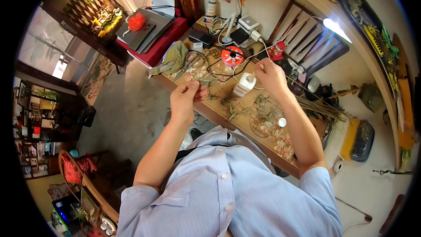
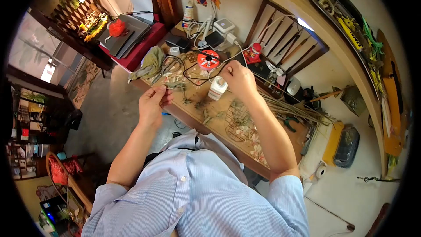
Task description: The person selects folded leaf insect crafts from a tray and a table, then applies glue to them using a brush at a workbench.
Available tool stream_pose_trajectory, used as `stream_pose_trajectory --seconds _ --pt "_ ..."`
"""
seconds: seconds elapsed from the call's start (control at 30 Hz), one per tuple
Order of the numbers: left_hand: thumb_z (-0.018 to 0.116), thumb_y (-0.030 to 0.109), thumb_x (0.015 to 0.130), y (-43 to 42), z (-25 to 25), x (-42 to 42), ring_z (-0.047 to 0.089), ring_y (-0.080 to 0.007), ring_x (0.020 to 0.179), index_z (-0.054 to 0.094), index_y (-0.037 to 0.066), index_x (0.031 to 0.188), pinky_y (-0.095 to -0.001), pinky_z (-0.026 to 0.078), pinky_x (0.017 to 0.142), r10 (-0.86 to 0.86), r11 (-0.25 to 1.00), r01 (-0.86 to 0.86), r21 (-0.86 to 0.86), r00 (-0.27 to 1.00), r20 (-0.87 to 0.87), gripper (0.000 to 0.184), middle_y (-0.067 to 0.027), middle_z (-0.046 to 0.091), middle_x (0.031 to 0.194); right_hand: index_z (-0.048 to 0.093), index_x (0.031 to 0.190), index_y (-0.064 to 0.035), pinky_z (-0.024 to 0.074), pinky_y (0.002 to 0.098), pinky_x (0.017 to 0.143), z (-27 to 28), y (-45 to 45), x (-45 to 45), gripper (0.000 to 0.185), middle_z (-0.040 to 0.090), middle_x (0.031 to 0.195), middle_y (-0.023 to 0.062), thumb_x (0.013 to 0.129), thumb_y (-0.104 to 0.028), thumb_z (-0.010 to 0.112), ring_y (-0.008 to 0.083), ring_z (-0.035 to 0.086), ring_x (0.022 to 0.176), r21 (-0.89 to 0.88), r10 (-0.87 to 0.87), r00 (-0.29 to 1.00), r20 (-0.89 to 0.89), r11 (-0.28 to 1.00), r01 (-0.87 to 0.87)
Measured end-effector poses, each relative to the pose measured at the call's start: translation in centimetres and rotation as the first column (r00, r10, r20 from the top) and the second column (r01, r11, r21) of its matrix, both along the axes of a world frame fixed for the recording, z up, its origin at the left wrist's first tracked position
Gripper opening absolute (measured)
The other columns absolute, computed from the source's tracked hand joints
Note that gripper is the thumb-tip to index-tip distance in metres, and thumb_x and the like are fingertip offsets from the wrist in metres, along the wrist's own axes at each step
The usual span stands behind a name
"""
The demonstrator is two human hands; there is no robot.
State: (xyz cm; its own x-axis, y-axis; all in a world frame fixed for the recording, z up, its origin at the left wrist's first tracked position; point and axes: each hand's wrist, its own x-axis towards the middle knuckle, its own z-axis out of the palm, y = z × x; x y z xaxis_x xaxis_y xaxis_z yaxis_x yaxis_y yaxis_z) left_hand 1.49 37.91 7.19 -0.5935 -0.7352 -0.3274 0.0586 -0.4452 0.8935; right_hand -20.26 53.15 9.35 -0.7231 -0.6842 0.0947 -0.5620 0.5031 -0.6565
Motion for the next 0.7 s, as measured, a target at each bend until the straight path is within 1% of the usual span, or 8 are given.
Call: stream_pose_trajectory --seconds 0.1,0.2,0.33,0.4,0.53,0.6,0.63,0.7 --pt "0.057 0.016 0.090 0.0 -0.2 0.0 0.062 -0.0143 0.070 0.059 0.001 0.093 -0.0262 0.049 0.063 -0.010 1.000 0.010 0.000 1.000 0.016 0.015 -0.0094 0.065 0.085 0.058 0.090 -0.0032 0.0472 0.0414 0.066 -0.5 0.1 0.3 0.020 0.063 0.074 0.0181 0.080 -0.021 0.057 0.0361 0.061 0.073 -0.051 -0.018 1.000 -0.025 0.999 0.017" --pt "0.056 0.016 0.090 0.1 -0.4 -0.1 0.061 -0.0140 0.070 0.058 0.001 0.093 -0.0261 0.049 0.064 -0.020 1.000 0.020 0.001 1.000 0.003 0.015 -0.0093 0.065 0.086 0.055 0.097 -0.0037 0.0473 0.0387 0.064 -1.6 0.1 0.5 0.022 0.062 0.075 0.0179 0.085 -0.022 0.054 0.0329 0.061 0.071 -0.053 0.196 0.973 -0.121 0.978 -0.203" --pt "0.056 0.015 0.090 0.2 -0.2 -0.1 0.062 -0.0140 0.070 0.058 0.001 0.093 -0.0262 0.049 0.064 -0.027 1.000 0.027 -0.016 0.999 0.021 0.015 -0.0093 0.065 0.085 0.055 0.097 -0.0044 0.0470 0.0385 0.062 -0.6 0.2 0.8 0.021 0.061 0.073 0.0176 0.083 -0.020 0.056 0.0329 0.061 0.070 -0.080 0.174 0.967 -0.184 0.978 -0.192" --pt "0.056 0.015 0.090 0.1 -0.1 0.0 0.062 -0.0140 0.070 0.058 0.001 0.093 -0.0262 0.049 0.064 -0.037 0.999 0.037 -0.024 0.999 0.013 0.015 -0.0093 0.065 0.085 0.057 0.095 -0.0046 0.0463 0.0376 0.060 -0.6 0.1 0.8 0.020 0.061 0.070 0.0169 0.080 -0.019 0.058 0.0321 0.061 0.067 -0.143 0.004 0.991 -0.137 0.989 -0.024" --pt "0.056 0.016 0.090 0.3 0.1 -0.2 0.061 -0.0141 0.070 0.058 0.001 0.094 -0.0259 0.049 0.063 -0.024 1.000 0.024 -0.014 1.000 0.010 0.016 -0.0092 0.065 0.085 0.059 0.092 -0.0046 0.0446 0.0345 0.056 -0.2 0.1 0.1 0.019 0.060 0.066 0.0145 0.078 -0.018 0.059 0.0273 0.058 0.059 -0.218 -0.092 0.986 -0.137 0.974 0.061" --pt "0.056 0.016 0.090 0.3 0.0 -0.1 0.061 -0.0141 0.070 0.058 0.001 0.095 -0.0258 0.049 0.063 -0.018 1.000 0.018 -0.004 0.999 0.033 0.016 -0.0091 0.065 0.086 0.062 0.091 -0.0045 0.0430 0.0310 0.054 0.6 0.6 0.5 0.019 0.059 0.064 0.0107 0.078 -0.018 0.060 0.0196 0.055 0.054 -0.193 -0.153 0.987 -0.038 0.971 0.143" --pt "0.056 0.016 0.090 0.3 -0.1 0.0 0.061 -0.0141 0.070 0.058 0.001 0.095 -0.0257 0.049 0.063 -0.015 1.000 0.015 -0.003 1.000 0.022 0.016 -0.0090 0.065 0.085 0.062 0.091 -0.0045 0.0430 0.0310 0.054 0.7 0.9 0.6 0.019 0.059 0.064 0.0107 0.078 -0.018 0.060 0.0196 0.055 0.054 -0.189 -0.153 0.988 -0.037 0.971 0.143" --pt "0.056 0.016 0.090 0.2 -0.4 0.2 0.061 -0.0141 0.070 0.058 0.000 0.095 -0.0256 0.049 0.063 -0.008 1.000 0.008 -0.001 1.000 0.015 0.017 -0.0090 0.065 0.085 0.063 0.093 -0.0045 0.0418 0.0285 0.053 0.8 1.5 0.5 0.020 0.058 0.063 0.0073 0.078 -0.017 0.059 0.0136 0.051 0.054 -0.187 -0.177 0.984 0.035 0.966 0.180"
